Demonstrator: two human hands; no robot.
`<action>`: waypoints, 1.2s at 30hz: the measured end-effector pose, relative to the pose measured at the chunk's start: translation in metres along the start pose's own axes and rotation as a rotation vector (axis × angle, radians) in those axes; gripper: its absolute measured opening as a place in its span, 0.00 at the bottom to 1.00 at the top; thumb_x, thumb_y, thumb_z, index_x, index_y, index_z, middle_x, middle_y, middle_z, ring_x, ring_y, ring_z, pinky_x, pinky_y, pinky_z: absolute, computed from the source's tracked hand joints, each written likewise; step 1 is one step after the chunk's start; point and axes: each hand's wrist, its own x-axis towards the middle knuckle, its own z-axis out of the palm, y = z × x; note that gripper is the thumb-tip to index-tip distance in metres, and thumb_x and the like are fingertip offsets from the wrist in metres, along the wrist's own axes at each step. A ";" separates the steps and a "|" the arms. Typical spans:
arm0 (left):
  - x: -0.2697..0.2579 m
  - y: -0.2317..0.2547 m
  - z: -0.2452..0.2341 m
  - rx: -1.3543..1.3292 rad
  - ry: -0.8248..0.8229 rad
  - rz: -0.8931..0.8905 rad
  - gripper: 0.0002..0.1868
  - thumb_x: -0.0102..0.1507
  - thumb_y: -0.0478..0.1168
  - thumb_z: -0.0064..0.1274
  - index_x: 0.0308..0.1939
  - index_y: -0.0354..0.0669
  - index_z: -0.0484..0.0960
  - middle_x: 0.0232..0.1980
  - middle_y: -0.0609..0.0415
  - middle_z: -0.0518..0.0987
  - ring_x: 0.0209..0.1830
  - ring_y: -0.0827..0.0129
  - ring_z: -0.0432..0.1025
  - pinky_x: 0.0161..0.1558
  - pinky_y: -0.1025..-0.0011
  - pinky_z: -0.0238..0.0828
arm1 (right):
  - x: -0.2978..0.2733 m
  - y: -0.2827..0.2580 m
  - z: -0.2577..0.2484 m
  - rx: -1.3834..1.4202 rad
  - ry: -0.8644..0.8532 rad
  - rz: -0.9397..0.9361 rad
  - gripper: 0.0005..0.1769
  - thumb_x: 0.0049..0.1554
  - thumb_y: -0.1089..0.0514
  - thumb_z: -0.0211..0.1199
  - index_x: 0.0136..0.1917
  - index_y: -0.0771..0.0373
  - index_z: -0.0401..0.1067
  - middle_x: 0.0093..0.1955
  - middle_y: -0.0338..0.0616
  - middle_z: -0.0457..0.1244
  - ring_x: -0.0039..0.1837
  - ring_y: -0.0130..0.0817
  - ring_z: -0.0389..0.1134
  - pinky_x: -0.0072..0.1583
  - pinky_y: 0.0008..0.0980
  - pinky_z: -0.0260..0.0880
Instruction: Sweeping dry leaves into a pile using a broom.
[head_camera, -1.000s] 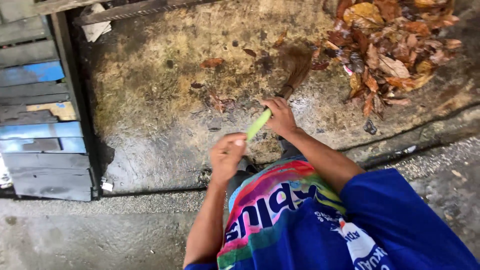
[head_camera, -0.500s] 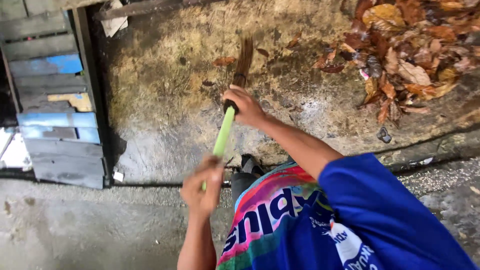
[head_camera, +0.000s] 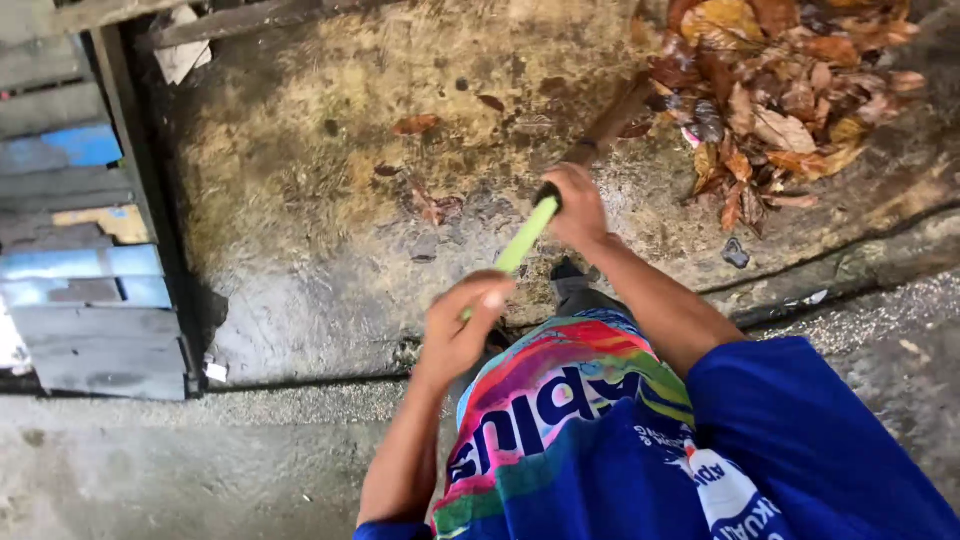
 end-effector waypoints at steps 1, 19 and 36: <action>-0.005 0.017 -0.012 0.005 -0.009 0.002 0.11 0.70 0.38 0.52 0.52 0.38 0.84 0.47 0.51 0.83 0.37 0.76 0.72 0.40 0.75 0.71 | 0.009 -0.021 -0.002 0.000 0.009 0.006 0.14 0.55 0.61 0.71 0.54 0.58 0.73 0.58 0.48 0.69 0.63 0.46 0.71 0.64 0.43 0.74; -0.045 -0.036 -0.019 -0.214 0.172 -0.086 0.13 0.71 0.40 0.52 0.54 0.34 0.82 0.35 0.56 0.78 0.30 0.79 0.68 0.32 0.78 0.63 | -0.032 -0.034 0.014 0.006 -0.378 0.059 0.05 0.58 0.62 0.66 0.47 0.57 0.72 0.46 0.42 0.66 0.43 0.36 0.69 0.42 0.41 0.73; -0.061 -0.048 -0.043 0.012 0.369 -0.026 0.12 0.70 0.39 0.52 0.52 0.35 0.83 0.48 0.51 0.82 0.33 0.77 0.73 0.38 0.76 0.73 | 0.005 -0.068 0.128 0.376 -0.284 -0.036 0.15 0.54 0.62 0.70 0.54 0.54 0.73 0.57 0.43 0.68 0.56 0.42 0.73 0.56 0.39 0.77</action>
